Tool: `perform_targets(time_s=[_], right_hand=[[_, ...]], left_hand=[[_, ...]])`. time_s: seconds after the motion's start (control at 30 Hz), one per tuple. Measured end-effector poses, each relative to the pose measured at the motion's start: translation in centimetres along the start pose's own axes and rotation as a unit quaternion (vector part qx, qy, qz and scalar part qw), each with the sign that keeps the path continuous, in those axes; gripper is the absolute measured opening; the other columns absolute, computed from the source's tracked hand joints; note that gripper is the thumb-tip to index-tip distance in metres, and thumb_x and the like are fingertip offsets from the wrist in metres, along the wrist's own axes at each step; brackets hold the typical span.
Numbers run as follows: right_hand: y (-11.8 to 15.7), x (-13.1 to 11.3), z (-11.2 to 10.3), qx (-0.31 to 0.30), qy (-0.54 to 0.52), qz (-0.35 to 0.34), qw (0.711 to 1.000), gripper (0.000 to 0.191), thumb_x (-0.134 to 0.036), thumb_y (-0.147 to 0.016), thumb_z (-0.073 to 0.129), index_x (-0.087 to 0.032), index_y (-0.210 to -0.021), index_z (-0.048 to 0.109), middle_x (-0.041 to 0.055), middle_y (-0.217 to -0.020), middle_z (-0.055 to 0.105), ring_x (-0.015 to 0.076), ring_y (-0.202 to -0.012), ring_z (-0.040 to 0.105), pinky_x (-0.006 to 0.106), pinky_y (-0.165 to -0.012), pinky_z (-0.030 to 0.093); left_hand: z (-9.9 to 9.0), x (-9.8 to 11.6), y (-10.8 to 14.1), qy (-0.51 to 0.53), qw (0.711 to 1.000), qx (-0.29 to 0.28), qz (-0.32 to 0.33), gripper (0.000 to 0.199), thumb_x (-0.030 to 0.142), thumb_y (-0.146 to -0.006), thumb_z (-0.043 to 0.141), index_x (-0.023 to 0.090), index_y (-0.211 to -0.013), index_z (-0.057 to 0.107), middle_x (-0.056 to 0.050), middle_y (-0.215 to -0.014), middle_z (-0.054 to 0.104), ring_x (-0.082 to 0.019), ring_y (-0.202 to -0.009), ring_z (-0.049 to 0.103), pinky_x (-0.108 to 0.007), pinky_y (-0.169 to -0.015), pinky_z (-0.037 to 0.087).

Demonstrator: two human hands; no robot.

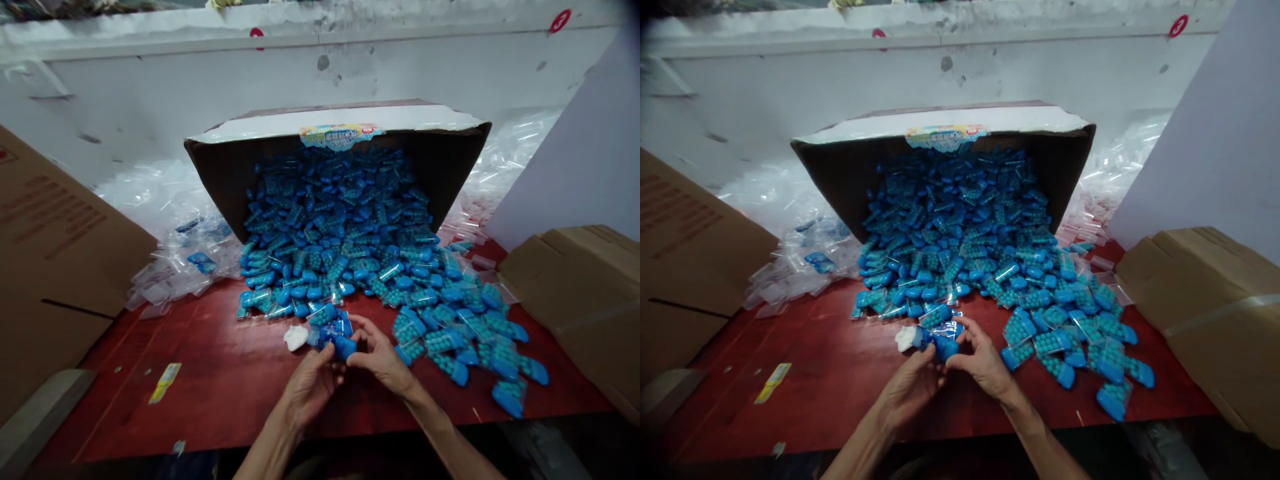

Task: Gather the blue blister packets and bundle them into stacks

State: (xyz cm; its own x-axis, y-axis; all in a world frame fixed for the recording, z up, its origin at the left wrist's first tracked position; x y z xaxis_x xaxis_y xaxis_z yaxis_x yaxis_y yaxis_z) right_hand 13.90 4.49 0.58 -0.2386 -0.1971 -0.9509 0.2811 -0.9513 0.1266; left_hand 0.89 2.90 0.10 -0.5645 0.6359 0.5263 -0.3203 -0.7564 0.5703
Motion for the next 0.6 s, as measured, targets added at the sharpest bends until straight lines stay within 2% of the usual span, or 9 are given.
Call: perform_targets(time_s=[0.13, 0.23, 0.37, 0.47, 0.6], right_hand=[[0.0, -1.3, 0.0, -0.124, -0.021, 0.047, 0.991, 0.087, -0.011, -0.055, 0.070, -0.029, -0.127, 0.026, -0.0061, -0.076, 0.048, 0.0088, -0.066, 0.050, 0.024, -0.066, 0.040], [0.2, -2.2, 0.3, -0.188, 0.006, 0.072, 0.979, 0.097, -0.012, -0.051, 0.073, -0.029, -0.131, 0.019, -0.0066, -0.077, 0.047, 0.0076, -0.062, 0.049, 0.022, -0.061, 0.039], [0.2, -2.9, 0.7, -0.188, 0.035, 0.064, 0.979, 0.099, -0.014, -0.050, 0.074, -0.029, -0.131, 0.019, -0.0082, -0.070, 0.044, 0.0066, -0.058, 0.044, 0.018, -0.056, 0.038], [0.2, -2.5, 0.7, -0.175, 0.035, 0.065, 0.982, 0.100, -0.013, -0.049, 0.074, -0.028, -0.131, 0.020, -0.0090, -0.065, 0.043, 0.0064, -0.056, 0.042, 0.017, -0.054, 0.037], [0.2, -0.8, 0.5, -0.147, 0.010, 0.067, 0.987, 0.096, -0.011, -0.052, 0.071, -0.030, -0.131, 0.019, -0.0082, -0.068, 0.046, 0.0067, -0.057, 0.046, 0.018, -0.054, 0.039]], left_hand=[[0.2, 0.9, 0.2, -0.052, 0.990, -0.122, -0.049, 0.020, 0.019, -0.067, 0.061, 0.013, -0.085, 0.058, -0.004, -0.067, 0.060, -0.013, -0.058, 0.055, -0.022, -0.049, 0.038], [0.3, 1.6, 0.2, -0.085, 0.982, -0.160, -0.058, 0.023, 0.017, -0.061, 0.064, 0.011, -0.082, 0.059, -0.007, -0.066, 0.061, -0.015, -0.057, 0.056, -0.024, -0.051, 0.039], [0.8, 1.6, 0.3, -0.090, 0.982, -0.154, -0.069, 0.031, 0.016, -0.054, 0.068, 0.012, -0.083, 0.061, -0.008, -0.069, 0.062, -0.016, -0.053, 0.056, -0.027, -0.053, 0.040], [1.0, 1.0, 0.3, -0.068, 0.987, -0.132, -0.059, 0.036, 0.018, -0.051, 0.071, 0.013, -0.086, 0.061, -0.008, -0.071, 0.062, -0.017, -0.056, 0.057, -0.026, -0.053, 0.039], [1.1, -0.1, 0.5, -0.048, 0.993, -0.103, -0.026, 0.028, 0.026, -0.061, 0.066, 0.013, -0.086, 0.061, -0.007, -0.073, 0.062, -0.013, -0.058, 0.055, -0.023, -0.053, 0.038]])
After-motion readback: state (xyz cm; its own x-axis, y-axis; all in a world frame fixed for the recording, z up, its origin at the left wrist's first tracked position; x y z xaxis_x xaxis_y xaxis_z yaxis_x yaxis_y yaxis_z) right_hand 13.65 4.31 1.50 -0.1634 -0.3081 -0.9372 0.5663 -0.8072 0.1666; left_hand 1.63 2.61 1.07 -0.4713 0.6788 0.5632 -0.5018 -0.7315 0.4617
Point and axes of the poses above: each hand's wrist, its own y-axis away from the middle knuckle, its own z-axis out of the palm, x = y × z, the point moved 3 cm from there along -y, towards the middle knuckle
